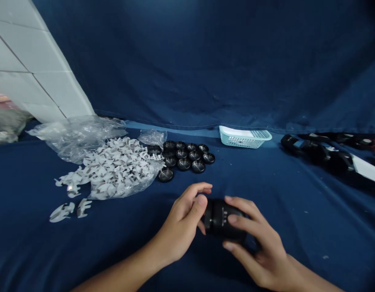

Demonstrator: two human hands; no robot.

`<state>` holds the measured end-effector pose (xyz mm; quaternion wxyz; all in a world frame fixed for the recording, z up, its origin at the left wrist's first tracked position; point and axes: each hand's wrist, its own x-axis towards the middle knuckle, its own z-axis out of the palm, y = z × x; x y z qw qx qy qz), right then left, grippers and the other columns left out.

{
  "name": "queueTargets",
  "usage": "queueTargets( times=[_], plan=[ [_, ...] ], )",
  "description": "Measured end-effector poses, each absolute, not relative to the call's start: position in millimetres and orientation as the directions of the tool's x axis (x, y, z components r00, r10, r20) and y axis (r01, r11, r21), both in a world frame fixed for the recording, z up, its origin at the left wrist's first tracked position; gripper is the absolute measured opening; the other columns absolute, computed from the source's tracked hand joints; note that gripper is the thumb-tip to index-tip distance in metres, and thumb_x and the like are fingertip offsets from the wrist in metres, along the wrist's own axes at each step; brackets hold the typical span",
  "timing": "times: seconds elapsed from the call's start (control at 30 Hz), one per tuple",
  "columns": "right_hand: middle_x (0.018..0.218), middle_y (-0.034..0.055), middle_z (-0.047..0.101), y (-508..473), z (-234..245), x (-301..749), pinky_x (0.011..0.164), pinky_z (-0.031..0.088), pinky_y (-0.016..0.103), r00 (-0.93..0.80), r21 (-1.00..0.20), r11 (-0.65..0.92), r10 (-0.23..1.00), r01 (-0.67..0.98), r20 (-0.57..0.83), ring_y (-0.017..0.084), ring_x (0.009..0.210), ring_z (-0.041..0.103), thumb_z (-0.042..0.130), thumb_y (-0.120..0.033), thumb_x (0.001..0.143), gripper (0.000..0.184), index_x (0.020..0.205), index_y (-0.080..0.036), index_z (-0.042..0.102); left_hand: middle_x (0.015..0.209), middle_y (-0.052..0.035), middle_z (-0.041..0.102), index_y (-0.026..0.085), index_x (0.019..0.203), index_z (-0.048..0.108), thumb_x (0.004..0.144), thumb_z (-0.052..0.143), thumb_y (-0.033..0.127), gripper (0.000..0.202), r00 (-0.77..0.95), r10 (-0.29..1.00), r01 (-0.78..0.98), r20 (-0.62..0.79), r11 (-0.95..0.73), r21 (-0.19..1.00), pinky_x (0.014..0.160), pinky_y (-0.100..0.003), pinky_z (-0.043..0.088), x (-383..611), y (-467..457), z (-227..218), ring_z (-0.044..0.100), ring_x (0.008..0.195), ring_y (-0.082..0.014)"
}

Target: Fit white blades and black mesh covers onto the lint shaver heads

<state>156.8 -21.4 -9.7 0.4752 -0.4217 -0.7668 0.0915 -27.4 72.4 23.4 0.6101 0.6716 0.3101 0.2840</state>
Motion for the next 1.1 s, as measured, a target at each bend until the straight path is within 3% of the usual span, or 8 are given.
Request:
queueTargets(
  times=[0.13,0.37,0.5,0.67,0.73,0.83,0.93,1.1],
  plan=[
    [0.144,0.0096,0.041,-22.3,-9.5,159.7,0.111,0.038,0.042,0.070,-0.786,0.440,0.854,0.434,0.516,0.026,0.135,0.038,0.061,-0.016,0.088,0.053,0.136,-0.025,0.041,0.128,-0.0073,0.050,0.030,0.129,0.048,0.081,0.071,0.037,0.054,0.695,0.692,-0.016,0.192,-0.253,0.967,0.072,-0.026,0.057,-29.6,70.3,24.8,0.060,0.098,-0.0188],
    [0.142,0.0103,0.044,-25.2,-10.3,160.5,0.108,0.041,0.044,0.043,-0.825,0.404,0.889,0.394,0.456,0.027,0.134,0.040,0.063,-0.020,0.088,0.050,0.133,-0.026,0.043,0.106,-0.0043,0.064,0.024,0.121,0.053,0.069,0.082,0.029,0.060,0.715,0.676,0.055,0.179,-0.309,0.949,0.077,-0.031,0.056,-33.4,78.9,26.2,0.063,0.083,-0.0171],
    [0.142,0.0117,0.042,-24.9,-7.4,159.4,0.107,0.042,0.044,-0.032,-0.753,0.493,0.845,0.436,0.535,0.029,0.133,0.041,0.066,-0.012,0.084,0.053,0.131,-0.024,0.044,0.091,-0.0037,0.067,0.018,0.112,0.057,0.068,0.081,0.029,0.051,0.743,0.659,0.042,0.116,-0.219,0.975,0.071,-0.029,0.054,-35.6,82.7,30.4,0.063,0.077,-0.0171],
    [0.138,0.0094,0.044,-21.1,-0.5,160.1,0.108,0.038,0.047,-0.263,-0.444,0.720,0.640,0.534,0.722,0.029,0.128,0.044,0.060,0.005,0.079,0.055,0.126,-0.021,0.049,0.073,-0.0011,0.061,0.014,0.091,0.061,0.073,0.074,0.043,0.037,0.784,0.619,0.063,-0.034,-0.025,0.998,0.057,-0.023,0.046,-34.4,84.2,29.3,0.056,0.064,-0.0131],
    [0.141,0.0099,0.041,-21.9,-0.6,161.9,0.108,0.037,0.045,-0.248,-0.477,0.698,0.669,0.534,0.700,0.029,0.129,0.043,0.061,0.001,0.080,0.056,0.130,-0.021,0.047,0.078,-0.0011,0.060,0.015,0.095,0.060,0.071,0.076,0.044,0.041,0.796,0.603,0.048,-0.051,0.020,0.999,0.056,-0.023,0.047,-33.7,83.9,28.1,0.056,0.063,-0.0123],
    [0.142,0.0087,0.043,-24.0,-2.4,164.3,0.108,0.039,0.040,-0.086,-0.699,0.533,0.820,0.477,0.566,0.027,0.131,0.042,0.064,-0.015,0.085,0.054,0.134,-0.025,0.044,0.103,-0.0032,0.061,0.023,0.111,0.056,0.065,0.085,0.033,0.056,0.762,0.643,0.035,0.083,-0.168,0.985,0.066,-0.025,0.051,-34.0,82.3,28.1,0.060,0.074,-0.0133],
    [0.133,0.0048,0.054,-23.5,-2.0,163.7,0.101,0.045,0.036,0.077,-0.908,0.274,0.947,0.318,0.313,0.024,0.123,0.051,0.059,-0.031,0.091,0.041,0.131,-0.031,0.049,0.120,-0.0048,0.056,0.029,0.117,0.058,0.059,0.089,0.031,0.066,0.722,0.620,0.013,0.308,-0.457,0.890,0.084,-0.032,0.051,-36.7,80.4,31.6,0.060,0.096,-0.0192],
    [0.118,0.0028,0.064,-17.2,-1.9,157.7,0.094,0.050,0.035,0.141,-0.992,0.028,0.989,0.121,0.045,0.024,0.110,0.059,0.060,-0.043,0.089,0.036,0.122,-0.032,0.056,0.100,-0.0028,0.069,0.025,0.083,0.070,0.056,0.090,0.035,0.035,0.754,0.429,-0.191,0.498,-0.582,0.790,0.104,-0.041,0.042,-41.5,78.1,36.2,0.058,0.111,-0.0272]
  ],
)
